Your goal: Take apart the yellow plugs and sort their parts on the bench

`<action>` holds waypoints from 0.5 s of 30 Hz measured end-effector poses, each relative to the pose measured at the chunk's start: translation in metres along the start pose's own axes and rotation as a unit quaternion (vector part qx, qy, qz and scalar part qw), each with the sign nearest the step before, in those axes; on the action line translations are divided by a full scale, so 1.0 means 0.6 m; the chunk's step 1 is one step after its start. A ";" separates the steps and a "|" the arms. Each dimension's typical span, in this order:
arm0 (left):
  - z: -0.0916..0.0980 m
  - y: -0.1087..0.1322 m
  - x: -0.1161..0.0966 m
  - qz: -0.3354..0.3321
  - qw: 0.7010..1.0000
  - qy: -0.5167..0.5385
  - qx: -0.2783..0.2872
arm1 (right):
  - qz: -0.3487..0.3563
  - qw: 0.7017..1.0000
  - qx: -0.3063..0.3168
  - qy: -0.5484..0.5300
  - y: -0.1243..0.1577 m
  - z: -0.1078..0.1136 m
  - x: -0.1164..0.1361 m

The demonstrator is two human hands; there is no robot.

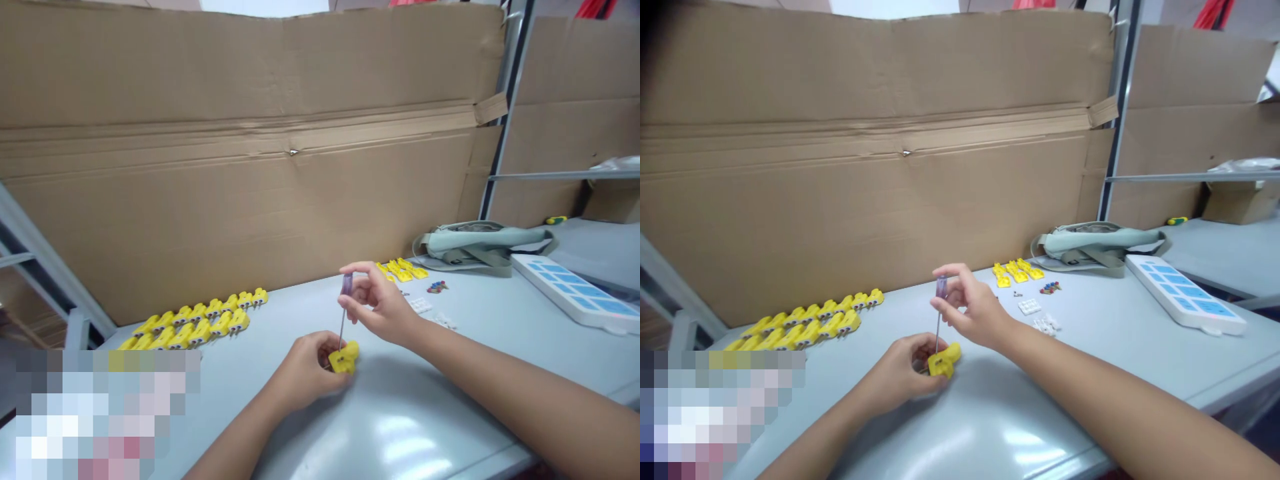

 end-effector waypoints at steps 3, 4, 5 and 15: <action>-0.016 0.006 -0.019 -0.021 1.000 -0.003 0.006 | 0.022 0.997 0.043 0.064 0.004 -0.017 0.016; -0.017 0.008 -0.023 -0.030 1.000 -0.004 0.005 | 0.033 0.995 0.050 0.078 0.006 -0.019 0.020; -0.017 0.009 -0.026 -0.038 0.999 -0.005 0.003 | 0.041 0.994 0.054 0.088 0.007 -0.020 0.023; -0.006 0.015 -0.040 -0.079 0.996 -0.026 -0.015 | 0.086 0.989 0.031 0.117 0.011 -0.010 0.040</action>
Point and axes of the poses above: each hand's wrist, its own y-axis away from the middle knuckle, its own z-axis out of the back of the hand, x = y × z, the point moved 10 cm from there along -y, towards the middle knuckle, and after that the axes turned 9 degrees about x, right-handed, at the moved point
